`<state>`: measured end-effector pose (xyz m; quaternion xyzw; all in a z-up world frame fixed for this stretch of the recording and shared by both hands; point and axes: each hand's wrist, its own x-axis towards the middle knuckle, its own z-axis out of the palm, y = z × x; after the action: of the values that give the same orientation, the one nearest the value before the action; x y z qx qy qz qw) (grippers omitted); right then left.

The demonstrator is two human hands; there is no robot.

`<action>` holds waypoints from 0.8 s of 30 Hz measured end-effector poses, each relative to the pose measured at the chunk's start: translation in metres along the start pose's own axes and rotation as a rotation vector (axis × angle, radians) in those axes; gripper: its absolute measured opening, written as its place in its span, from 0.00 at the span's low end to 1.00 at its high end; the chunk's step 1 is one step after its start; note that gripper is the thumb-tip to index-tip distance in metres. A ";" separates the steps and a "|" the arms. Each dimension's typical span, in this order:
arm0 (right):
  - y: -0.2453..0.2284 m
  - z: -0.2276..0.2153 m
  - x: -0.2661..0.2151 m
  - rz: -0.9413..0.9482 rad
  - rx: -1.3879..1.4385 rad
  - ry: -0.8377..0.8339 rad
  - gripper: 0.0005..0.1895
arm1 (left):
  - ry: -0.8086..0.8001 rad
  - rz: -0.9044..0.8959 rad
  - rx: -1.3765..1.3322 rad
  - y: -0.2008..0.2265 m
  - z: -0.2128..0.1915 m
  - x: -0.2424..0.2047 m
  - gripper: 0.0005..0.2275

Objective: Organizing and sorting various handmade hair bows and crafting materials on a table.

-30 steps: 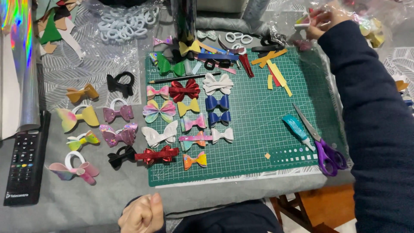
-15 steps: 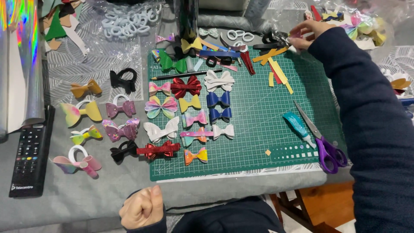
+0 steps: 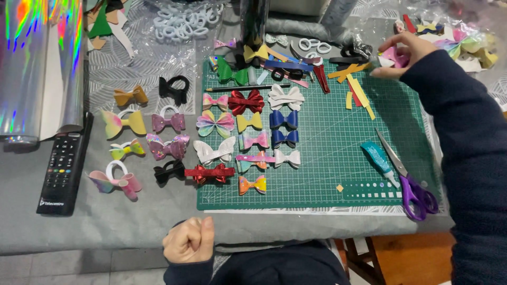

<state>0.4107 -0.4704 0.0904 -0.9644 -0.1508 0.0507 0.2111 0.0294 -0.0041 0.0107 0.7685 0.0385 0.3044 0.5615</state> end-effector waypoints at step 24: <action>-0.213 0.117 -0.209 -0.417 0.599 -0.204 0.38 | -0.762 -0.835 -0.980 0.015 0.074 -0.043 0.22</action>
<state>0.1360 -0.3061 0.0818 -0.7983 -0.3428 0.1443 0.4736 0.0283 -0.0891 -0.0076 0.4039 -0.0101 -0.2392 0.8829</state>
